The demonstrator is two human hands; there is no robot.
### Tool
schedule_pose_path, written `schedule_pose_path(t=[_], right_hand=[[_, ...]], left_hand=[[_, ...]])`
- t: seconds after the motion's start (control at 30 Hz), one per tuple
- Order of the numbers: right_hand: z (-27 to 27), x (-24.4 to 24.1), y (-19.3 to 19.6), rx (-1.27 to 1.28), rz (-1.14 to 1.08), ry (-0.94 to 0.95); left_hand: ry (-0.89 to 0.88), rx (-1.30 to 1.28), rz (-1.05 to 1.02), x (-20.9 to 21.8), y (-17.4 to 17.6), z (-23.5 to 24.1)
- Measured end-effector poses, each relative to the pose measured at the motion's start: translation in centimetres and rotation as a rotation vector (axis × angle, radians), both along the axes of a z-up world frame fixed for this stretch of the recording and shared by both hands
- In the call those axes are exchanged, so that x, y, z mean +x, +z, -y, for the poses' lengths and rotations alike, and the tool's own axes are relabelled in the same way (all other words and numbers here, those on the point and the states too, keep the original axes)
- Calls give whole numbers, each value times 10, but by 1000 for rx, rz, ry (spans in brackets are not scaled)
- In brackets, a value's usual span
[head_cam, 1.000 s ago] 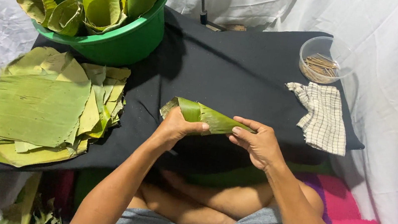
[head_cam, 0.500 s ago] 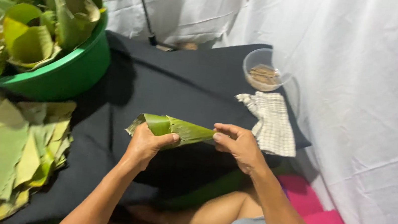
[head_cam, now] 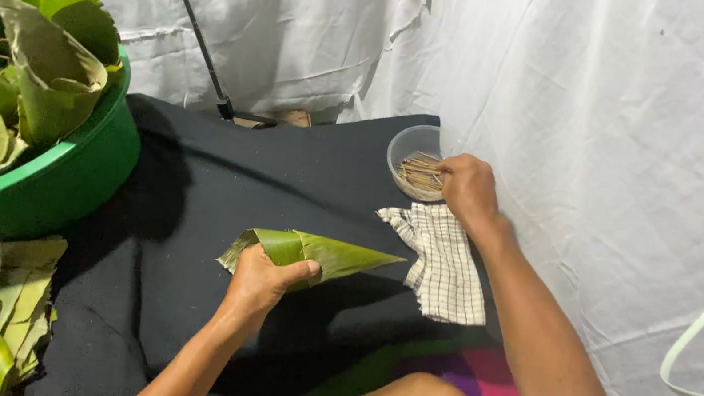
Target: Cleaning banana leaves with a cloth and folding them into cone shapes, then placing them in a bucket.
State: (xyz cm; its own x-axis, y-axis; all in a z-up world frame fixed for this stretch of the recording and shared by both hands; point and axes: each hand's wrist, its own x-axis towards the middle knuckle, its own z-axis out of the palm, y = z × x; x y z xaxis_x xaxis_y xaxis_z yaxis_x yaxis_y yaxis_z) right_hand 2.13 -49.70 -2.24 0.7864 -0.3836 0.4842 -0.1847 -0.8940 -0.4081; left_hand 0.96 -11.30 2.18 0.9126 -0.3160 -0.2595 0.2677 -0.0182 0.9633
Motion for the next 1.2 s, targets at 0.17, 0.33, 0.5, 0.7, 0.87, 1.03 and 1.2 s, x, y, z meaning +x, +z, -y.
schedule_pose_path(t=[0.17, 0.33, 0.5, 0.7, 0.87, 1.03, 1.2], right_hand=[[8, 39, 2, -81, -421, 54], [-8, 45, 24, -70, -724, 12], [-1, 53, 12, -50, -696, 4], [5, 55, 9, 68, -643, -26], [15, 49, 11, 201, -499, 15], [12, 46, 25, 241, -427, 7], [-4, 37, 48, 316, -496, -50]], left_hand=[[-66, 108, 50, -5, 31, 8], [-152, 121, 46, -5, 34, 7], [-117, 115, -28, -5, 30, 6], [-126, 72, -42, -6, 27, 3], [-113, 112, -66, -8, 34, 2], [-92, 59, -97, -9, 31, 1], [-123, 106, -53, -10, 28, -2]])
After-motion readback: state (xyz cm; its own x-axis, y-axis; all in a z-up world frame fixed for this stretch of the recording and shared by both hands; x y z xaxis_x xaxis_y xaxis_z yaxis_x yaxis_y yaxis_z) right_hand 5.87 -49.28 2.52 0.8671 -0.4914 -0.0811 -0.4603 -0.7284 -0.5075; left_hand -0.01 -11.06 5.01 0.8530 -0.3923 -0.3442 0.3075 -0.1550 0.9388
